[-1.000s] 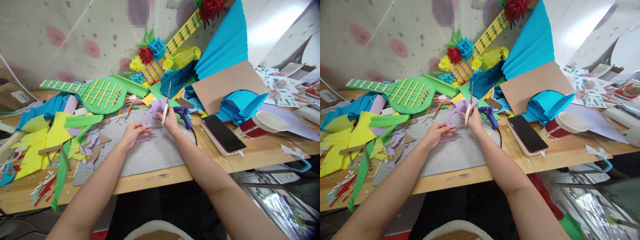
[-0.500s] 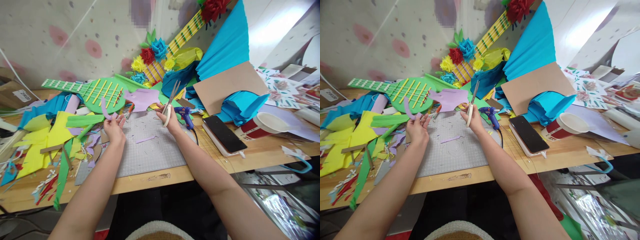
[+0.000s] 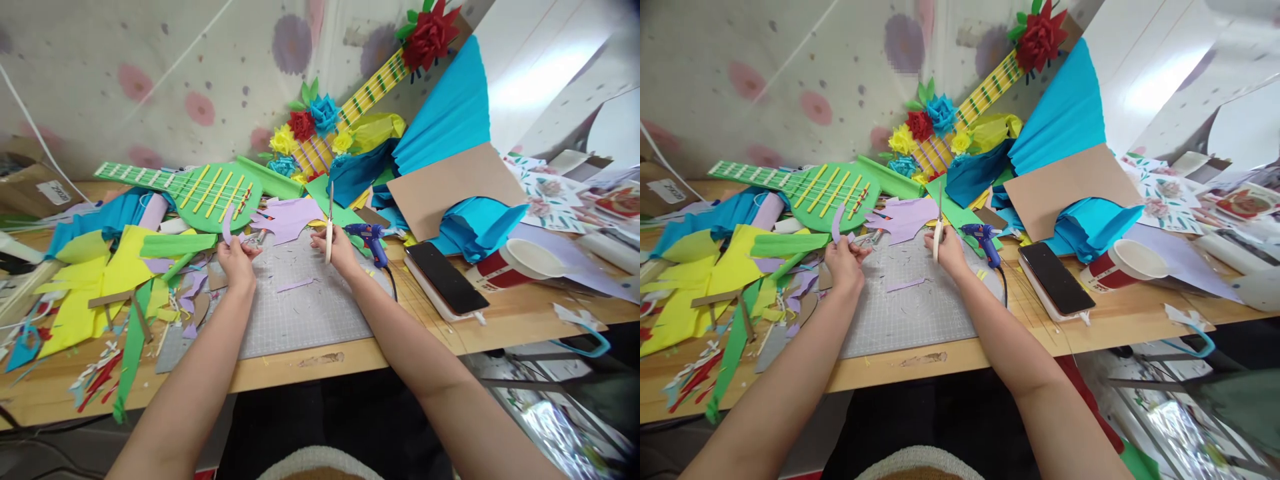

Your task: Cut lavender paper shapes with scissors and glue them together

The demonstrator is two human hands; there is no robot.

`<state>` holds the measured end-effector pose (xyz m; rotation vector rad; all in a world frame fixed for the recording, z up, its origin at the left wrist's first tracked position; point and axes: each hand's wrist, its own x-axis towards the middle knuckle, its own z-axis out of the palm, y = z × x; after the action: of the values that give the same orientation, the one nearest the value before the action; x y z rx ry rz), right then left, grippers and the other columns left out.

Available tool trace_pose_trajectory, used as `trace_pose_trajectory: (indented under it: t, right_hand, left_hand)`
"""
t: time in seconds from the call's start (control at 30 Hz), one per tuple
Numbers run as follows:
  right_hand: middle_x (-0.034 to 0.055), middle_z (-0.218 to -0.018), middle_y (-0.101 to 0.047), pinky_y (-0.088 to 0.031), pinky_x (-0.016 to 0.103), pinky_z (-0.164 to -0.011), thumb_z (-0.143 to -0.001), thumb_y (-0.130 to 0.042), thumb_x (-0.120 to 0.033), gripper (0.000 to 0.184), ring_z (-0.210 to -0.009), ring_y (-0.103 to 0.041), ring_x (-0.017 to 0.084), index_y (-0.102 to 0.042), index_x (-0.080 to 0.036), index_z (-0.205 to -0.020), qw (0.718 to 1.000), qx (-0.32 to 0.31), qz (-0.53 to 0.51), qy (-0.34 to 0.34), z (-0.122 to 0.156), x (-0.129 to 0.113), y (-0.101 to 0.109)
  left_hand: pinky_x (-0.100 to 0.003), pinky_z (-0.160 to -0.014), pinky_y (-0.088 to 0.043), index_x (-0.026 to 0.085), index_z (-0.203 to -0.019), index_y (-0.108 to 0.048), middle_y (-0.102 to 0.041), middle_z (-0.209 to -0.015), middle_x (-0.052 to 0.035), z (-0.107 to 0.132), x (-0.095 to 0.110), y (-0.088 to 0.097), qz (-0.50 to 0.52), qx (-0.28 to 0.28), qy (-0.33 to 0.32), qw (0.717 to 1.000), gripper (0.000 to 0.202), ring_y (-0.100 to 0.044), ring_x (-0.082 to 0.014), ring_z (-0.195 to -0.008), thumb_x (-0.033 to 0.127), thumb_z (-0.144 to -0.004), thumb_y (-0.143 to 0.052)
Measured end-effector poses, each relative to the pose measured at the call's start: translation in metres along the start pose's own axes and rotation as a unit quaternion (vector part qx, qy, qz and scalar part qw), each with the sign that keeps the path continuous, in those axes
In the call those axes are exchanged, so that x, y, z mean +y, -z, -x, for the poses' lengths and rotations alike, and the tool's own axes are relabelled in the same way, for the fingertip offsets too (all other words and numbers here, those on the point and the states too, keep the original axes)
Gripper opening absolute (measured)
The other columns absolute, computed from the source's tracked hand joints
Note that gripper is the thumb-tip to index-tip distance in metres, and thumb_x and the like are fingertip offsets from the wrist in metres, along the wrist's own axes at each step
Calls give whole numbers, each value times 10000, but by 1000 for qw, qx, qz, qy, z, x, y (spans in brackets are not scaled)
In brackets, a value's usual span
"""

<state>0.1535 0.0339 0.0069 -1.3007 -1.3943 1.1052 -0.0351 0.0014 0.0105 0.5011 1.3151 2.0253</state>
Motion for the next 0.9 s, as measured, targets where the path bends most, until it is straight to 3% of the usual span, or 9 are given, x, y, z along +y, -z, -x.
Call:
trace_pose_trajectory:
  t: [0.1, 0.2, 0.3, 0.4, 0.57, 0.73, 0.83, 0.9]
  right_hand:
    - [62, -880, -651, -464, 256, -539, -594, -689, -427, 391, -676, -641, 157, -454, -188, -796, 990, -41, -119, -67, -3, -10, -4]
    - [70, -851, -664, -458, 251, -513, -614, -664, -511, 418, -655, -634, 154, -488, -188, -812, 963, -124, -222, -94, -1, -21, -6]
    - [63, -798, -670, -462, 268, -529, -589, -706, -469, 402, -641, -620, 156, -489, -188, -777, 943, -207, -235, -112, 5, -27, -1]
    - [22, -685, -638, -455, 277, -537, -552, -750, -376, 381, -599, -592, 146, -501, -180, -763, 942, -258, -197, -87, 14, -25, 6]
    - [-24, -626, -585, -398, 237, -486, -501, -770, -311, 380, -515, -528, 97, -498, -175, -728, 977, -196, -87, -19, 22, -16, 12]
    - [-43, -603, -559, -389, 235, -497, -472, -760, -330, 416, -501, -525, 91, -453, -181, -709, 993, -77, -89, -18, 10, -4, 15]
    - [-51, -580, -544, -384, 239, -491, -466, -747, -333, 420, -480, -505, 85, -440, -184, -712, 995, -3, -92, -38, 3, 3, 19]
    - [-53, -577, -541, -385, 239, -491, -469, -738, -333, 418, -480, -501, 84, -436, -188, -720, 994, 28, -96, -45, 1, 6, 20]
  left_hand:
    - [-228, -539, -495, 189, -870, -512, -614, -667, 16, 11, -4, 3, -90, -118, -44, 988, 150, -602, -107, -538, 313, -785, -510]
    - [-288, -709, -515, 219, -947, -629, -672, -928, -39, 22, -5, 7, -226, -273, -121, 927, 203, -648, -150, -739, 274, -782, -524]
    - [-343, -899, -450, 258, -947, -673, -671, -1015, -22, 25, -2, 11, -303, -309, -206, 877, 253, -618, -181, -939, 175, -780, -502]
    - [-343, -965, -398, 268, -959, -679, -662, -1059, -10, 21, 0, 13, -330, -303, -249, 859, 315, -569, -180, -1056, 116, -776, -473]
    - [-323, -863, -452, 248, -1021, -658, -670, -1037, -36, 17, -6, 12, -336, -263, -213, 879, 300, -622, -173, -911, 165, -791, -485]
    - [-370, -840, -445, 239, -773, -704, -702, -889, -36, 22, -5, 10, -419, -238, -143, 865, 112, -623, -211, -847, 269, -727, -607]
    - [-380, -893, -418, 225, -690, -682, -695, -923, -41, 31, -6, 7, -418, -295, -162, 844, 63, -604, -219, -932, 284, -667, -675]
    - [-384, -966, -365, 223, -837, -682, -648, -1090, -59, 38, -9, 4, -416, -388, -205, 797, 198, -530, -224, -1096, 302, -657, -690]
